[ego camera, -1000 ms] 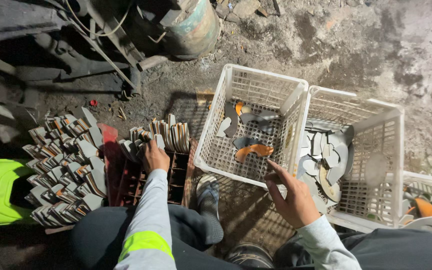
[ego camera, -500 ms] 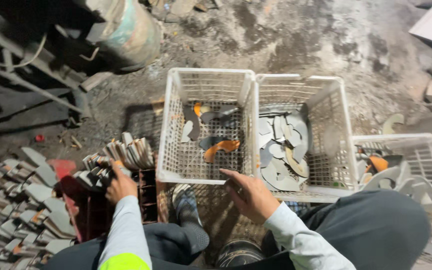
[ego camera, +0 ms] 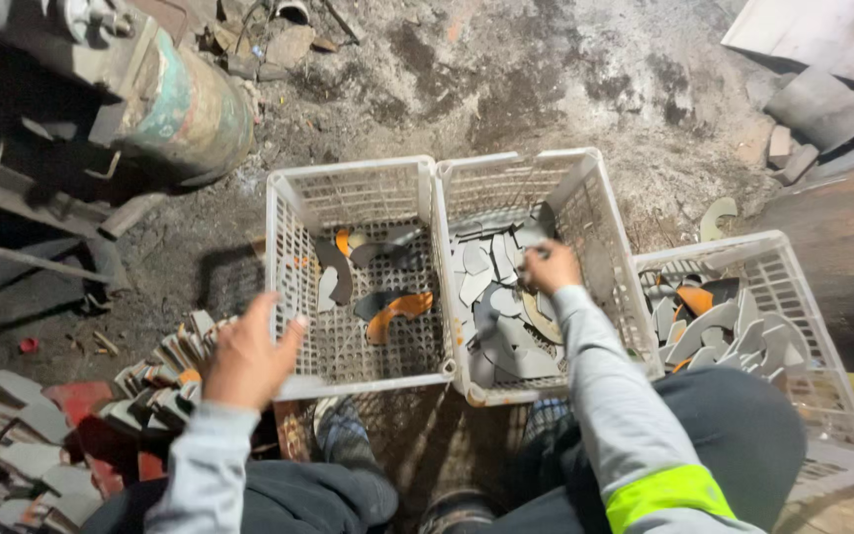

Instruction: The person sits on the floor and sorts metal pieces from white plastic crates into a red divided tray. They pick up individual pieces, inspect them, and place them into the tray or back into the crates.

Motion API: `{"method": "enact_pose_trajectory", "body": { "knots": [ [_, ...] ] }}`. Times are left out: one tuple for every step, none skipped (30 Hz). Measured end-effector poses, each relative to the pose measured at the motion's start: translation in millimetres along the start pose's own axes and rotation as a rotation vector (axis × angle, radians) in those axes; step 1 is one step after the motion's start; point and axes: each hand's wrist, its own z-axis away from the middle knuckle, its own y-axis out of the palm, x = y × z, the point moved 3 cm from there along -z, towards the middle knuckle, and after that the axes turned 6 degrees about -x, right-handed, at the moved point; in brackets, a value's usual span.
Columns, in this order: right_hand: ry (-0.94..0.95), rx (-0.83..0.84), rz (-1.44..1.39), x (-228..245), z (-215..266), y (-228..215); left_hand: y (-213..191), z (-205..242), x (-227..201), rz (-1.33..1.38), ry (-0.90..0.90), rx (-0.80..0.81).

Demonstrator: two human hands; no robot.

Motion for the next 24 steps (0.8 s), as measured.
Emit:
{"method": "enact_pose_trajectory", "body": {
  "knots": [
    [0.022,0.02,0.004,-18.1,-7.7,23.3,-2.9,15.2,-19.4,0.078,0.001,0.101],
    [0.044,0.039,0.008,-27.7,-8.8,47.4,-2.8,25.8,-33.5,0.072,-0.01,0.165],
    [-0.191,-0.094,0.115,-26.5,-10.0,66.9,0.8,32.5,-41.6,0.065,-0.022,0.231],
    [-0.425,-0.226,0.224,-24.0,-11.0,82.8,7.9,34.5,-51.2,0.034,0.08,0.222],
    [-0.447,-0.25,0.216,-24.3,-18.1,97.4,18.5,32.3,-60.2,0.003,0.184,0.205],
    [-0.468,-0.273,0.209,-21.9,-25.4,111.6,26.7,28.8,-64.6,-0.029,0.288,0.187],
    [-0.483,-0.288,0.203,-20.8,-29.0,126.2,33.7,28.5,-64.8,-0.005,0.35,0.189],
    [-0.261,-0.223,-0.006,-23.0,-37.9,140.5,41.6,27.7,-68.0,0.02,0.411,0.191],
    [-0.041,-0.159,-0.215,-21.3,-49.7,153.9,47.6,24.1,-73.9,0.046,0.478,0.19],
    [0.179,-0.089,-0.422,-20.0,-60.1,166.5,51.2,22.1,-75.0,0.034,0.447,0.231],
    [0.278,-0.086,-0.603,-18.4,-67.8,175.2,53.2,25.4,-74.4,0.025,0.413,0.276],
    [0.378,-0.082,-0.784,-15.4,-75.1,184.7,55.2,26.2,-75.3,0.016,0.378,0.32],
    [0.478,-0.077,-0.965,-12.9,-81.2,193.4,56.7,25.3,-78.0,-0.003,0.376,0.358],
    [0.515,-0.183,-0.932,-13.3,-88.0,194.6,57.4,24.7,-79.9,-0.023,0.374,0.397],
    [0.55,-0.283,-0.896,-12.8,-95.0,195.9,57.8,22.3,-81.5,-0.043,0.366,0.432],
    [0.585,-0.381,-0.858,-10.4,-101.8,198.0,58.9,18.3,-82.4,-0.069,0.333,0.485],
    [0.628,-0.477,-0.837,-7.6,-107.0,200.3,59.7,15.8,-83.3,-0.092,0.3,0.541],
    [0.67,-0.574,-0.813,-4.5,-111.4,202.4,59.9,13.7,-83.4,-0.115,0.266,0.597],
    [0.708,-0.673,-0.789,-1.8,-115.8,202.6,59.2,11.1,-84.3,-0.118,0.257,0.604],
    [0.706,-0.674,-0.66,-0.8,-121.1,199.7,58.5,9.4,-84.7,-0.12,0.249,0.611],
    [0.701,-0.671,-0.531,-1.4,-127.5,193.3,57.2,7.0,-84.7,-0.123,0.239,0.616],
    [0.695,-0.667,-0.402,-1.6,-134.0,186.3,56.1,4.8,-84.2,-0.122,0.236,0.64],
    [0.688,-0.67,-0.346,-1.3,-141.8,178.2,55.5,2.9,-83.5,-0.121,0.235,0.664],
    [0.684,-0.665,-0.308,-1.2,-147.6,172.4,55.4,1.5,-82.8,-0.12,0.234,0.689]
  ]
}}
